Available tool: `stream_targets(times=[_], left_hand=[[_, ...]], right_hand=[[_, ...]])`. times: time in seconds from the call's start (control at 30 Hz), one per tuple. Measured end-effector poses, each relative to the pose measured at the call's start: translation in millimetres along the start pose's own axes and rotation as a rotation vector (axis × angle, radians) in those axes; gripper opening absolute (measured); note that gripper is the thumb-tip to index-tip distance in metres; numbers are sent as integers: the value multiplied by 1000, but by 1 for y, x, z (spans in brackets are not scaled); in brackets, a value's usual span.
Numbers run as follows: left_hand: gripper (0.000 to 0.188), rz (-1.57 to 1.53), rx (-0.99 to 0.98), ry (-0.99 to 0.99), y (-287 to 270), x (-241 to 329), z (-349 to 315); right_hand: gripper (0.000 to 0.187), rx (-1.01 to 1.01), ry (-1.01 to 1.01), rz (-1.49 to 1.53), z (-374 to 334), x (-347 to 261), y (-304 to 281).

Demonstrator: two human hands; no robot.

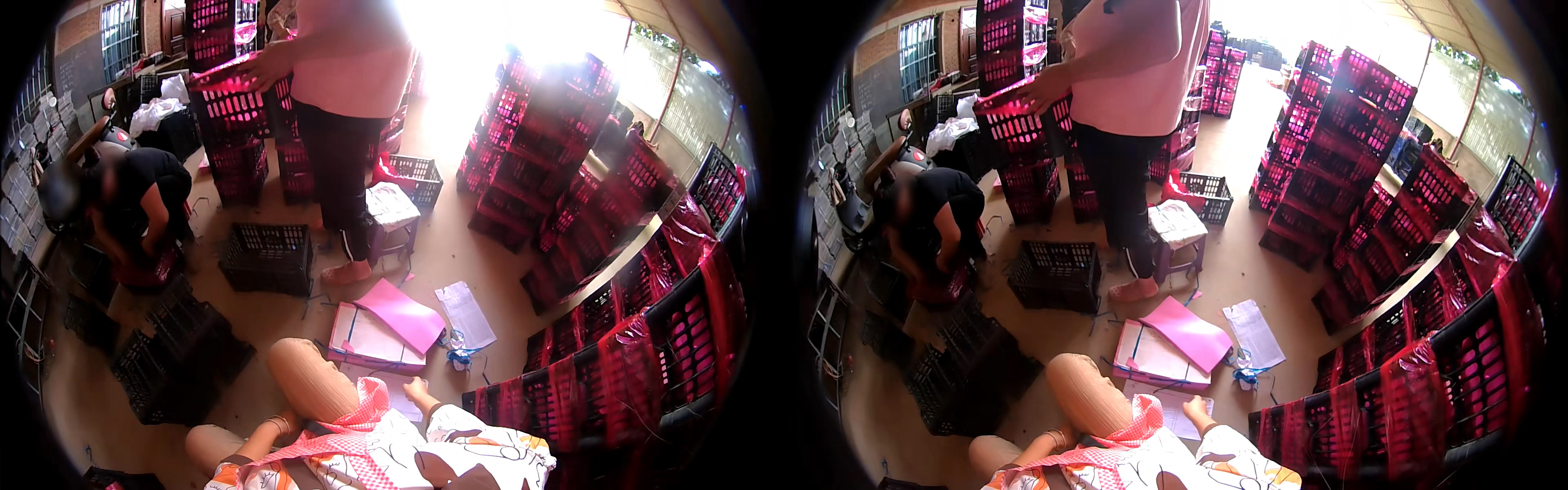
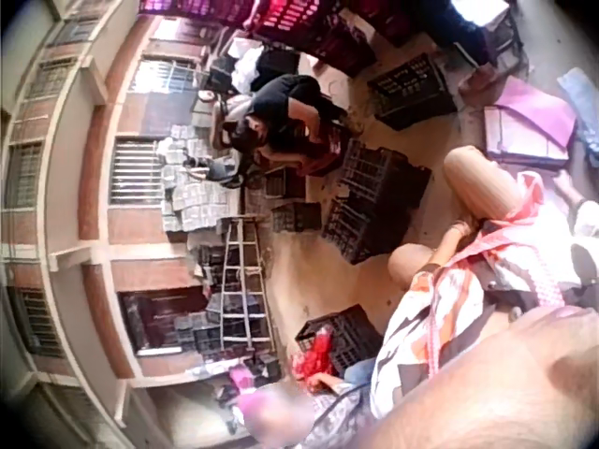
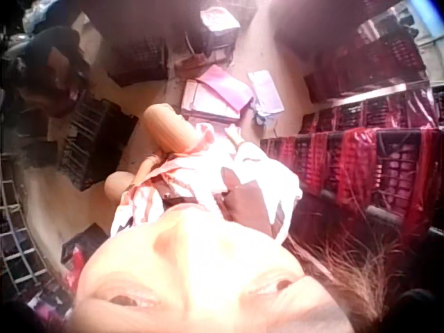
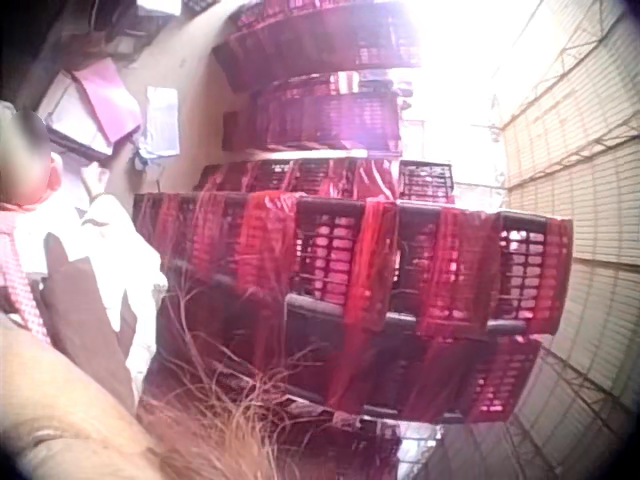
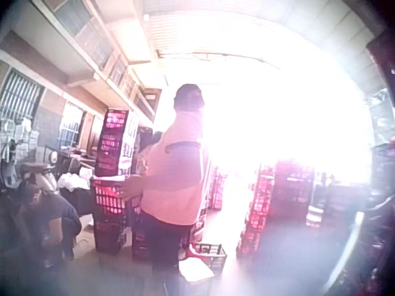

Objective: The person lines plastic crates with pink plastic bags by stretching the bag over the crate edges and then placing a pink paper sheet inside.

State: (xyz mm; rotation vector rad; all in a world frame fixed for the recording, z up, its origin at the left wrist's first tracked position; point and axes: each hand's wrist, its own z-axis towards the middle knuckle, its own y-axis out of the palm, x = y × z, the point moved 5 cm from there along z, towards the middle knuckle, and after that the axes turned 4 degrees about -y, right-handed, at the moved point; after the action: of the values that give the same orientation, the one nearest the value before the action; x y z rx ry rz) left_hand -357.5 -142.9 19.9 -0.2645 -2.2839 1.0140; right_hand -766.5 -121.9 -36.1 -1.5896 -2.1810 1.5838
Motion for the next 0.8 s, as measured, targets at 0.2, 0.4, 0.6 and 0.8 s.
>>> stream_targets(times=[0.2, 0.4, 0.6, 0.8], left_hand=[[31, -55, -60, -98, -48, 22, -28], [26, -5, -150, -521, -64, 3, -70], [28, 53, 20, -637, -82, -6, -81], [34, -45, 308, -759, -164, -11, -146]], right_hand=[[72, -97, -1184, 602, -115, -394, -123], [73, -341, -1883, 952, -327, -675, -285], [58, -288, -1635, 791, -354, -813, -348], [45, -360, -1548, 771, -314, -827, -287]])
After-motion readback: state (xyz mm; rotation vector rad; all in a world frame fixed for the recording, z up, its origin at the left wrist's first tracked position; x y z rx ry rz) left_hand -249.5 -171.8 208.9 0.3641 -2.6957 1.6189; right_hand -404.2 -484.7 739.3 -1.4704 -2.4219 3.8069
